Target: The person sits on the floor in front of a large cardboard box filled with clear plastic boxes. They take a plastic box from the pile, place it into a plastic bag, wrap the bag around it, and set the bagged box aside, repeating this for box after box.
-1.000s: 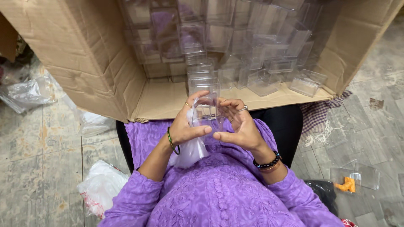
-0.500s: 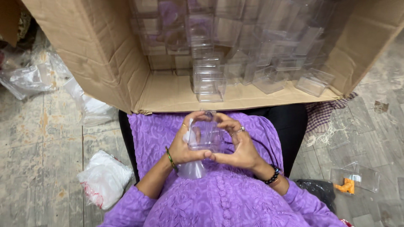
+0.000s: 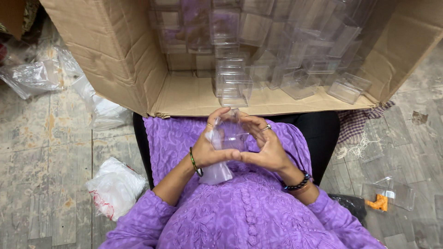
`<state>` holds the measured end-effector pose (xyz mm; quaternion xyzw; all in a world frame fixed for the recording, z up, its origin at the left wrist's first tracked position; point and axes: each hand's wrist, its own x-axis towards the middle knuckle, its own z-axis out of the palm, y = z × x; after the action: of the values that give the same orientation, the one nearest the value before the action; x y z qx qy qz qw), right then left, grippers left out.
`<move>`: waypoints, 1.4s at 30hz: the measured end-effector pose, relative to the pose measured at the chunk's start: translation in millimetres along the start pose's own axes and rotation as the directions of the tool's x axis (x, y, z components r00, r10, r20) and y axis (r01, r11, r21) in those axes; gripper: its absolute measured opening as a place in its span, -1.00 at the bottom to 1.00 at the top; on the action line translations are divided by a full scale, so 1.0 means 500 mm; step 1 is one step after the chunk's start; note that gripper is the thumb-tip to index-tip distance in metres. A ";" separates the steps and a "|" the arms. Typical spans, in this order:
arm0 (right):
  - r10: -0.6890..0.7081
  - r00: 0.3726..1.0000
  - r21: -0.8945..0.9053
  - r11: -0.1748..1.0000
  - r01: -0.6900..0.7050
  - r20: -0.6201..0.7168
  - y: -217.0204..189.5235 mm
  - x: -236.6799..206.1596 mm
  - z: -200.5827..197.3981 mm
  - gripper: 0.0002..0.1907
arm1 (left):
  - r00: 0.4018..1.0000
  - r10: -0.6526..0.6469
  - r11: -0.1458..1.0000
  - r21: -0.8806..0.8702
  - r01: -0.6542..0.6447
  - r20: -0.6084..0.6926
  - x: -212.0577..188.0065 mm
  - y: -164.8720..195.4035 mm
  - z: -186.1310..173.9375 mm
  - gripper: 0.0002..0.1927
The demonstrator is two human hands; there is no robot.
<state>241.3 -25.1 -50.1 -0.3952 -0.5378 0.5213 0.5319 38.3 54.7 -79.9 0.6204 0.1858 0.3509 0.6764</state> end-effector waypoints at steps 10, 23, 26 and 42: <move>-0.012 0.951 -0.579 0.791 0.199 0.310 -0.007 0.046 -0.050 -0.01 | 0.815 -0.508 0.551 -0.621 0.557 0.279 0.014 -0.020 -0.060 -0.29; 0.045 0.999 -0.084 0.996 -0.044 0.015 0.095 0.022 -0.012 -0.09 | 0.983 -0.118 0.993 -0.042 0.113 -0.139 -0.009 0.000 -0.041 0.12; 0.012 0.999 0.026 1.000 -0.014 0.047 0.111 0.022 -0.012 -0.12 | 0.984 -0.111 0.993 -0.048 0.105 -0.142 -0.001 -0.017 -0.039 0.05; -0.176 0.912 -0.918 0.081 0.389 0.371 0.056 0.188 -0.132 -0.23 | 0.868 -0.203 0.823 0.401 0.402 -0.453 -0.099 0.104 -0.225 -0.74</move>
<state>291.3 80.2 -69.8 -0.4877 -0.8515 -0.0389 0.1888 -85.3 98.7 -56.7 0.6479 0.4964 0.2952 0.4966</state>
